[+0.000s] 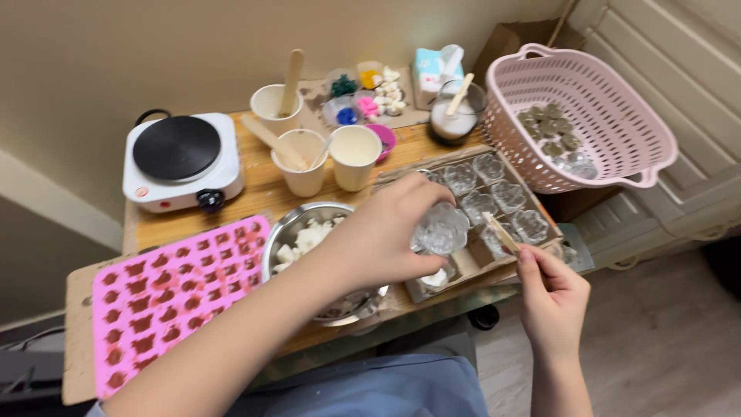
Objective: Picking up wax pieces and placing them into a small container.
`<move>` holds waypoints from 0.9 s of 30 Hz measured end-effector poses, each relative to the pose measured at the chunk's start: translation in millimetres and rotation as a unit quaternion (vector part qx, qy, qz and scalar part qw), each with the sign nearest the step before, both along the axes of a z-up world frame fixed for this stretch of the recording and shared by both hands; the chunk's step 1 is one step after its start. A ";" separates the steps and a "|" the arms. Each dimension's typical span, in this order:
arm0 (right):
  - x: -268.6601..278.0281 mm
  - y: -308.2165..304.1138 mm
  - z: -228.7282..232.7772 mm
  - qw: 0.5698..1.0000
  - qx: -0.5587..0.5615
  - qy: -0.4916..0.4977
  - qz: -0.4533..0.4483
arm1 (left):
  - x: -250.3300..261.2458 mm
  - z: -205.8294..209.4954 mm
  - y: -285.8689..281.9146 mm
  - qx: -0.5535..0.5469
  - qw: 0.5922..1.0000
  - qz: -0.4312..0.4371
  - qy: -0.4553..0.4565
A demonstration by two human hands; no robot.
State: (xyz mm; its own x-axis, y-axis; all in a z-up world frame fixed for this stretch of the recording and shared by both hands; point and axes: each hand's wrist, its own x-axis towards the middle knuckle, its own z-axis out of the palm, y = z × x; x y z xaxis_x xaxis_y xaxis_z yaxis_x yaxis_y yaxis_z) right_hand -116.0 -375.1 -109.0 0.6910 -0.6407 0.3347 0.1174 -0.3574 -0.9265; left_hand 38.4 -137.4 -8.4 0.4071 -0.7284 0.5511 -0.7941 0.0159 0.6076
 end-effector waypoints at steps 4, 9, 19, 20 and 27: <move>-3.6 -21.9 -20.4 0.998 0.052 0.006 0.019 | 5.3 -16.2 -47.5 0.092 0.996 -0.020 0.001; -3.5 -29.7 -25.2 0.996 0.080 0.007 0.029 | 12.8 -35.3 -81.7 0.151 0.987 -0.025 -0.044; -5.9 -32.0 -19.5 0.990 0.131 0.026 0.043 | 1.5 -38.9 -97.3 0.255 0.963 -0.003 -0.087; -5.9 -32.4 -19.3 0.990 0.133 0.027 0.045 | 1.6 -37.6 -97.3 0.279 0.956 -0.001 -0.089; -5.9 -33.7 -19.8 0.985 0.162 0.024 0.053 | 9.4 -27.4 -83.7 0.319 0.944 -0.022 -0.086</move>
State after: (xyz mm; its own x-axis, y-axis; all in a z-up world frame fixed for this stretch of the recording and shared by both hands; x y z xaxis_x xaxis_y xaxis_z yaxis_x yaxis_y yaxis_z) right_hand -121.9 -408.9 -128.9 0.7700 -0.6316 0.0905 0.0920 -0.0305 -0.9953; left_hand 47.8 -221.1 -35.9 0.3129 -0.9485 0.0499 -0.8889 -0.2739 0.3673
